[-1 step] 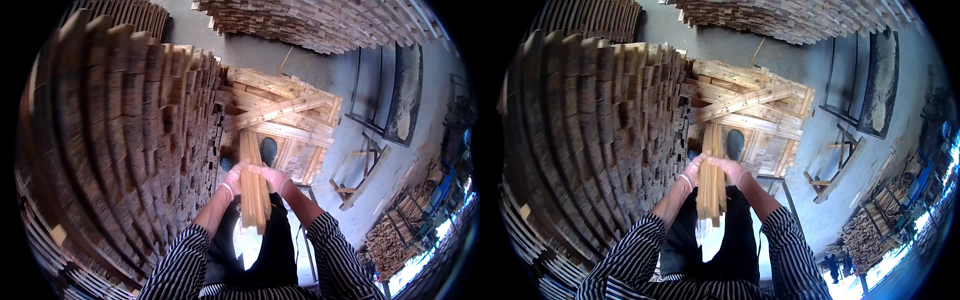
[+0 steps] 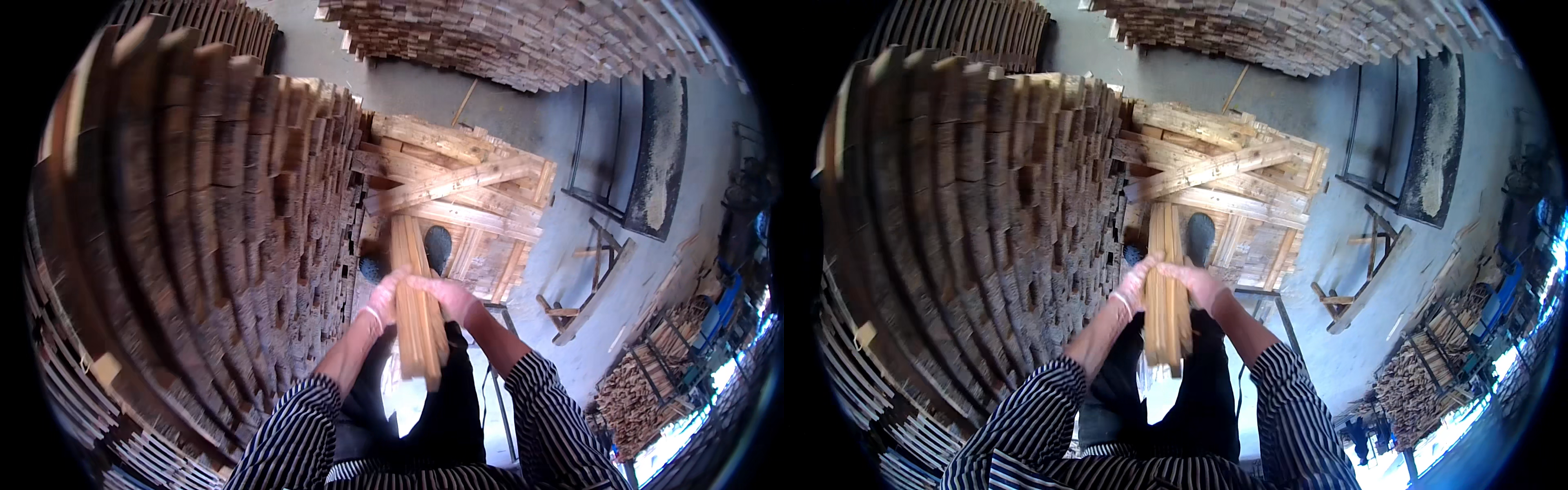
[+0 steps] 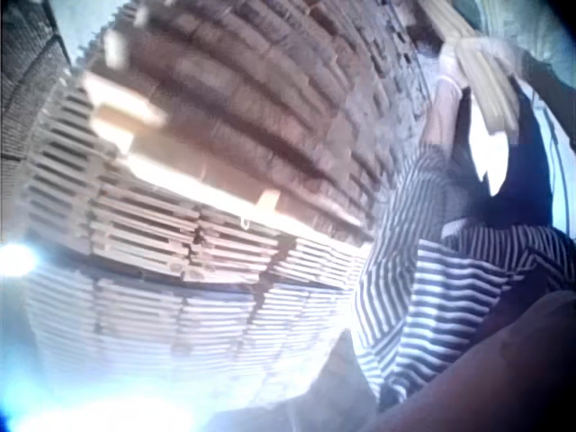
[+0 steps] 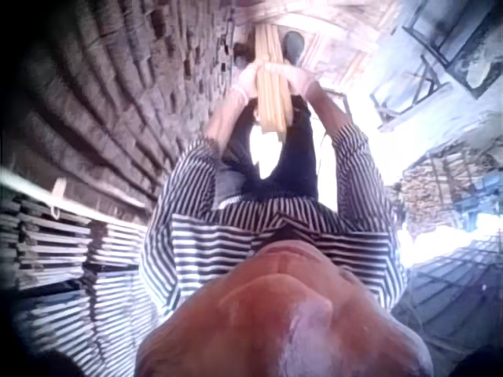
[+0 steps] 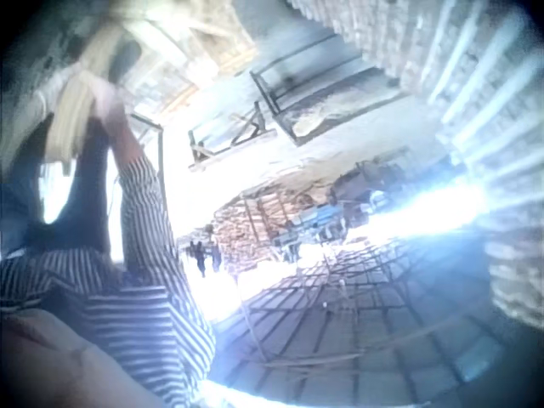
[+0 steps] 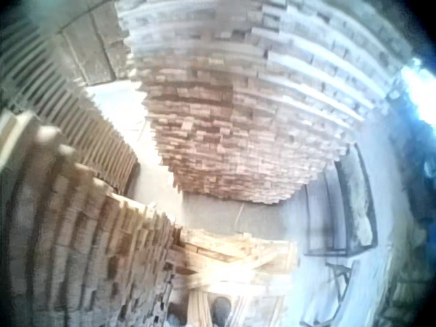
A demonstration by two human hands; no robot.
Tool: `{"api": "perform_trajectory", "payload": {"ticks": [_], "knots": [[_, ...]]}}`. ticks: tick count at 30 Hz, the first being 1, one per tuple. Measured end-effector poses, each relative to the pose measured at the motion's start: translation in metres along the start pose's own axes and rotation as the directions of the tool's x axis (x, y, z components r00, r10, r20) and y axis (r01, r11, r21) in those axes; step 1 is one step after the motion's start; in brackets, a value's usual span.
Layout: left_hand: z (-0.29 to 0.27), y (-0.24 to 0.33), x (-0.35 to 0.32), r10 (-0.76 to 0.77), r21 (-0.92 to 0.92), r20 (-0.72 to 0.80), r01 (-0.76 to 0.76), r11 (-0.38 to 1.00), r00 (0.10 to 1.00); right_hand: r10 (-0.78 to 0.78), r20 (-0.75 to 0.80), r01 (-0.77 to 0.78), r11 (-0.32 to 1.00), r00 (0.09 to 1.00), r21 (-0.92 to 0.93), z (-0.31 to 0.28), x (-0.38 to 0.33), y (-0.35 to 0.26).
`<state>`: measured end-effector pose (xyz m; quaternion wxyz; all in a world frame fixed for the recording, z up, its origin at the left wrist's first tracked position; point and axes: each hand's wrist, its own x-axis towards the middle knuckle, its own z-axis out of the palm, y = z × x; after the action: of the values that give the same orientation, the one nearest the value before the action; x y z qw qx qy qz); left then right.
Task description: The person lifts stacks of wooden planks from a pile and places them onto a metal rack. They repeatedly pick up bundles of wood, carry them a short distance, and arrange them vertically on the rack.
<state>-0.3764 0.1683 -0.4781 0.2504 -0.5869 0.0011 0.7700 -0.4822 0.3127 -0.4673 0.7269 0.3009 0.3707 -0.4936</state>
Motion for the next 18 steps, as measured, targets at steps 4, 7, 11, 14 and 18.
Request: {"api": "perform_trajectory", "payload": {"ticks": [4, 7, 11, 14, 18], "knots": [[0.043, -0.063, -0.088, 0.244, -0.002, -0.036, -0.244, 0.970, 0.969, -0.171, 0.023, 0.170, 0.941, 0.985, -0.294, 0.041, -0.109, 0.007], [0.074, -0.090, -0.151, 0.293, 0.057, 0.126, -0.302, 0.952, 0.948, -0.383, -0.036, 0.287, 0.748, 0.923, -0.598, 0.061, -0.174, 0.021], [0.115, -0.082, -0.224, 0.261, 0.082, 0.356, -0.309, 0.948, 0.897, -0.581, -0.202, 0.071, 0.412, 0.788, -0.908, 0.124, -0.252, 0.026], [0.128, -0.070, -0.253, 0.317, 0.048, 0.456, -0.379, 0.924, 0.832, -0.686, -0.328, -0.235, 0.229, 0.650, -0.945, 0.233, -0.318, 0.001], [0.144, -0.041, -0.325, 0.448, -0.224, 0.721, -0.435, 0.872, 0.528, -0.899, 0.170, 0.252, -0.069, 0.405, -0.965, 0.285, -0.379, -0.002]]}}
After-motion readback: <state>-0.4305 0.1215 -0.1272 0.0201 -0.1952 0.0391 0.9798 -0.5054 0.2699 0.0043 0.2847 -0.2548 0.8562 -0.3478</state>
